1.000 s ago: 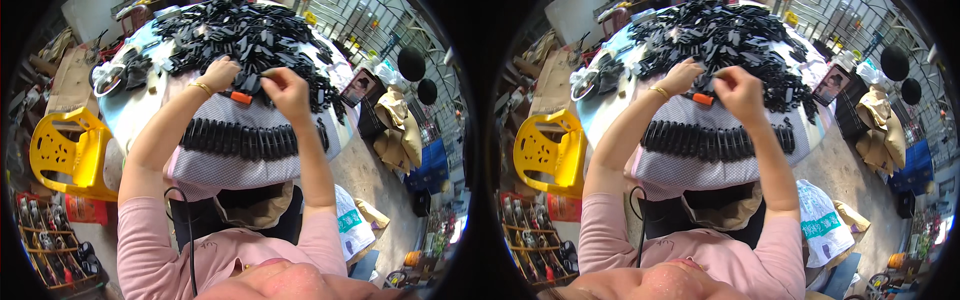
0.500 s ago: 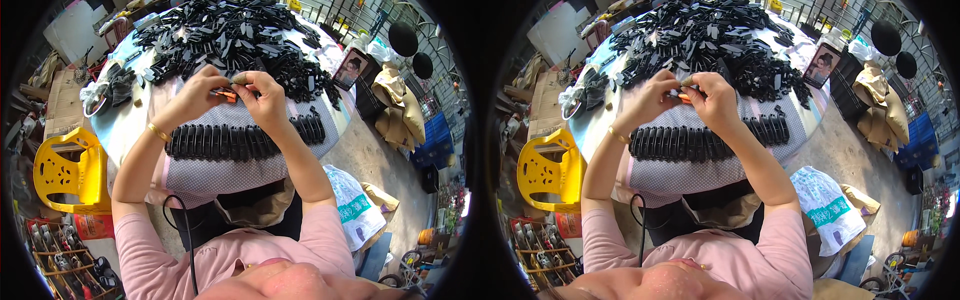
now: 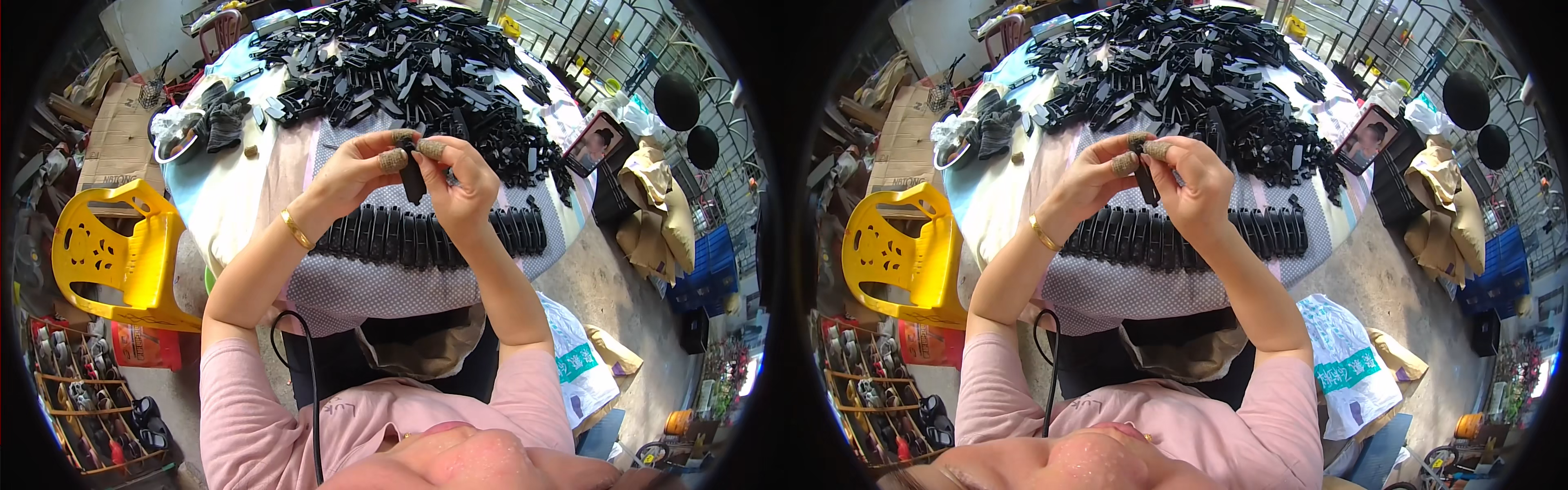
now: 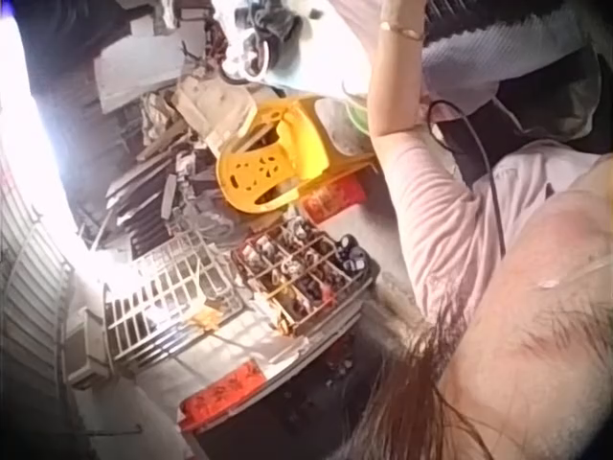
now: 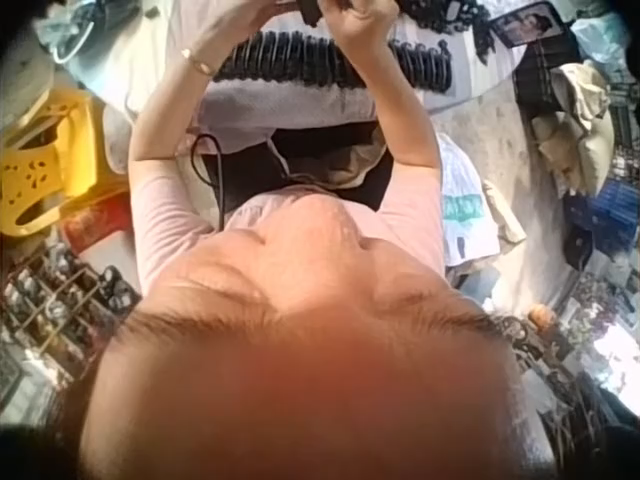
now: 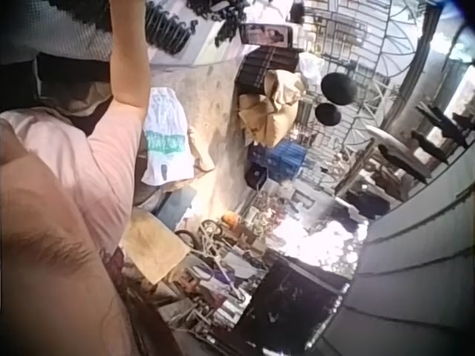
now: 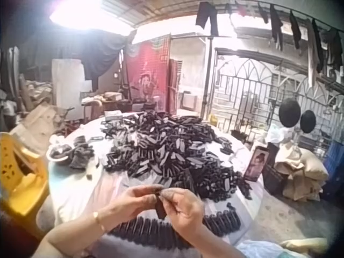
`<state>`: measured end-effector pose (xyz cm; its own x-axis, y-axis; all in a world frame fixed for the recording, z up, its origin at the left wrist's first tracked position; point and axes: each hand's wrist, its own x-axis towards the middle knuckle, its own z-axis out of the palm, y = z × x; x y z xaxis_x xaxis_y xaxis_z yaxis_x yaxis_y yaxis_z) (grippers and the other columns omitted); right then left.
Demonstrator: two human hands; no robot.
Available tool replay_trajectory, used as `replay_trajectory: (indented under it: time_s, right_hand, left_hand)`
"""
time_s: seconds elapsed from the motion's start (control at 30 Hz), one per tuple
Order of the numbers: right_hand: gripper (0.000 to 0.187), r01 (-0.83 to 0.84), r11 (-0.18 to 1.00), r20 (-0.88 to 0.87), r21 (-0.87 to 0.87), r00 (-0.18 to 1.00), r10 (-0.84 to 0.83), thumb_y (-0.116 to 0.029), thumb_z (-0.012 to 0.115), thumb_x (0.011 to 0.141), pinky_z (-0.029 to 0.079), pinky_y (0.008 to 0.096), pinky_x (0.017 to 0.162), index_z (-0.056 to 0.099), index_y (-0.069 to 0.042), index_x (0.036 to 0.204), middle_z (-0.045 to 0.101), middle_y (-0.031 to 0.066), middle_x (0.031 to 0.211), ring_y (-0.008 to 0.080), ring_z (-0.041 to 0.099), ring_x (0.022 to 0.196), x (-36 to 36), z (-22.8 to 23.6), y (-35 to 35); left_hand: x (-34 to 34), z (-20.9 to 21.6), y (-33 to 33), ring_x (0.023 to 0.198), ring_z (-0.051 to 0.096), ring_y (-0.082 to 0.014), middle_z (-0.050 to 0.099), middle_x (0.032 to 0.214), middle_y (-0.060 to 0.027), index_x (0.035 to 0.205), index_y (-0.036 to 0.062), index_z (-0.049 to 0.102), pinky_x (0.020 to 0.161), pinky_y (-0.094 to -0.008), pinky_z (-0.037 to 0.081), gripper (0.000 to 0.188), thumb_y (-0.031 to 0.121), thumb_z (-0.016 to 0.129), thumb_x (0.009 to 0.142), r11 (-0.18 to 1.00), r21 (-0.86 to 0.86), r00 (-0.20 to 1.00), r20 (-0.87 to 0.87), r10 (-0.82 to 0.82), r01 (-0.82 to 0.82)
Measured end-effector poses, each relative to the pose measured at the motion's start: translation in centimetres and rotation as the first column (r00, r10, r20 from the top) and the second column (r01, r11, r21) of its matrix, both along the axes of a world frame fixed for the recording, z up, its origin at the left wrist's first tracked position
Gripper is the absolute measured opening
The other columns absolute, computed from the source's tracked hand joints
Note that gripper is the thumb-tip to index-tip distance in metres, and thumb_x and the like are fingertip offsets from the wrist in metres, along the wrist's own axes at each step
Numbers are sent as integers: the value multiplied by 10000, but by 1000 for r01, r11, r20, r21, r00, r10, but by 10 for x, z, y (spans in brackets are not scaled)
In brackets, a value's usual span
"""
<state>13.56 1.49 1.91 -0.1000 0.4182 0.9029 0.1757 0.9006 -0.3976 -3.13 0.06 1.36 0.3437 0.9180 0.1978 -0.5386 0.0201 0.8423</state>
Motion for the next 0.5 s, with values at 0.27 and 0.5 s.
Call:
replay_trajectory:
  time_s: [0.27, 0.5]
  right_hand:
    - [125, 88, 981, 258, 171, 957, -131, 7, 650, 701, 508, 280, 625, 627, 18, 824, 625, 102, 880, 229, 609, 760, 3, 8, -5]
    - [162, 27, 987, 400, 157, 912, -89, -84, 593, 724, 458, 347, 757, 623, 41, 822, 553, 124, 1009, 271, 537, 893, 2, 12, -11]
  left_hand:
    - [-2, -5, -2, 921, 599, -157, 600, 1040, -86, 1141, -16, 539, 834, -297, 505, 335, 125, 597, 842, 1000, -11, 1000, 19, -16, 16]
    - [-10, -10, -1, 907, 602, -150, 611, 1014, -79, 1137, -15, 542, 811, -274, 506, 320, 104, 589, 844, 999, -16, 999, 22, 36, -36]
